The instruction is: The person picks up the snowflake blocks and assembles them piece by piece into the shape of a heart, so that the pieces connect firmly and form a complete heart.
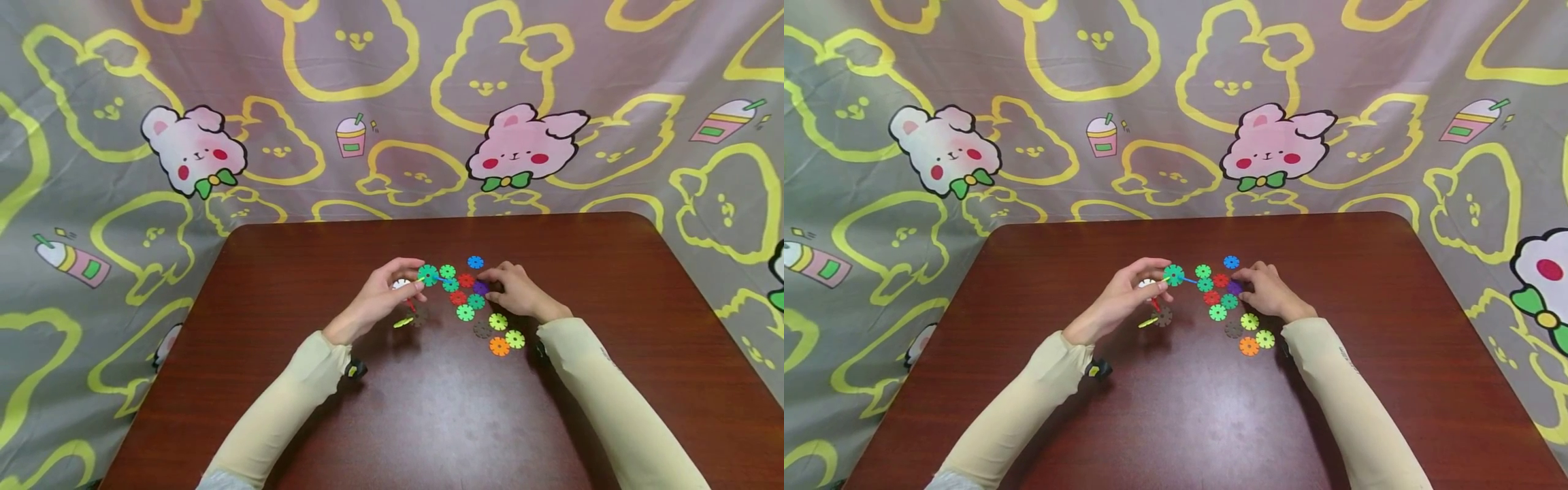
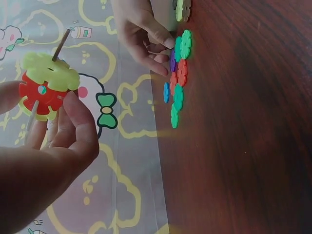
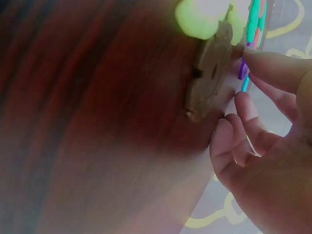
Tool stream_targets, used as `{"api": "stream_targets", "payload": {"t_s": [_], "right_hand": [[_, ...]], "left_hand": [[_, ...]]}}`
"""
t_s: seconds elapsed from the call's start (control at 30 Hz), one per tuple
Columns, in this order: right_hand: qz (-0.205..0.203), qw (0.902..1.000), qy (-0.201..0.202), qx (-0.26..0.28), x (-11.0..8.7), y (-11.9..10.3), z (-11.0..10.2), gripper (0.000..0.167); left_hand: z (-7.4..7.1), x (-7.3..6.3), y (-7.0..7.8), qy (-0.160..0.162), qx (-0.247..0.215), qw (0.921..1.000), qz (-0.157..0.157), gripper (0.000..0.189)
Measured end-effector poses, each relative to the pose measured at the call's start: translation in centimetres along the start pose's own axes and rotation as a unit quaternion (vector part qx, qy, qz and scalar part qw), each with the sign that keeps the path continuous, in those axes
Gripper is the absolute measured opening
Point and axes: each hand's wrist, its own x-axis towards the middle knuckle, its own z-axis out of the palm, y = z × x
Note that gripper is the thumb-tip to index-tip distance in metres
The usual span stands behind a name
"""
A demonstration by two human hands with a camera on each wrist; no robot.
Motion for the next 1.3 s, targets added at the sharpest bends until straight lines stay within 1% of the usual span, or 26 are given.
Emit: {"api": "stream_targets", "payload": {"t_s": [0.13,0.23,0.5,0.87,1.13,1.3], "right_hand": [[-0.002,1.0000,0.003,-0.002,0.10,-0.06,-0.01,0.028],[-0.003,1.0000,0.005,-0.005,0.23,-0.07,-0.08,0.025],[0.014,0.9998,0.012,0.002,0.40,0.10,-0.16,0.024],[0.017,0.9992,0.026,0.024,0.22,0.13,-0.02,0.023],[0.032,0.9970,0.038,0.059,-0.11,0.03,-0.28,0.011],[0.055,0.9934,0.056,0.083,-0.42,-0.09,-0.72,0.013]], "left_hand": [[0.02,0.12,-0.12,-0.001,-0.001,1.0000,0.001,0.044],[0.09,0.19,-0.14,-0.004,0.001,1.0000,0.002,0.046],[0.22,0.08,0.09,-0.002,0.009,1.0000,0.000,0.043],[0.21,0.07,0.10,-0.002,0.011,0.9999,0.002,0.046],[0.30,0.20,0.12,0.015,0.004,0.9998,0.012,0.043],[0.28,0.46,0.13,0.027,0.012,0.9995,0.010,0.041]]}}
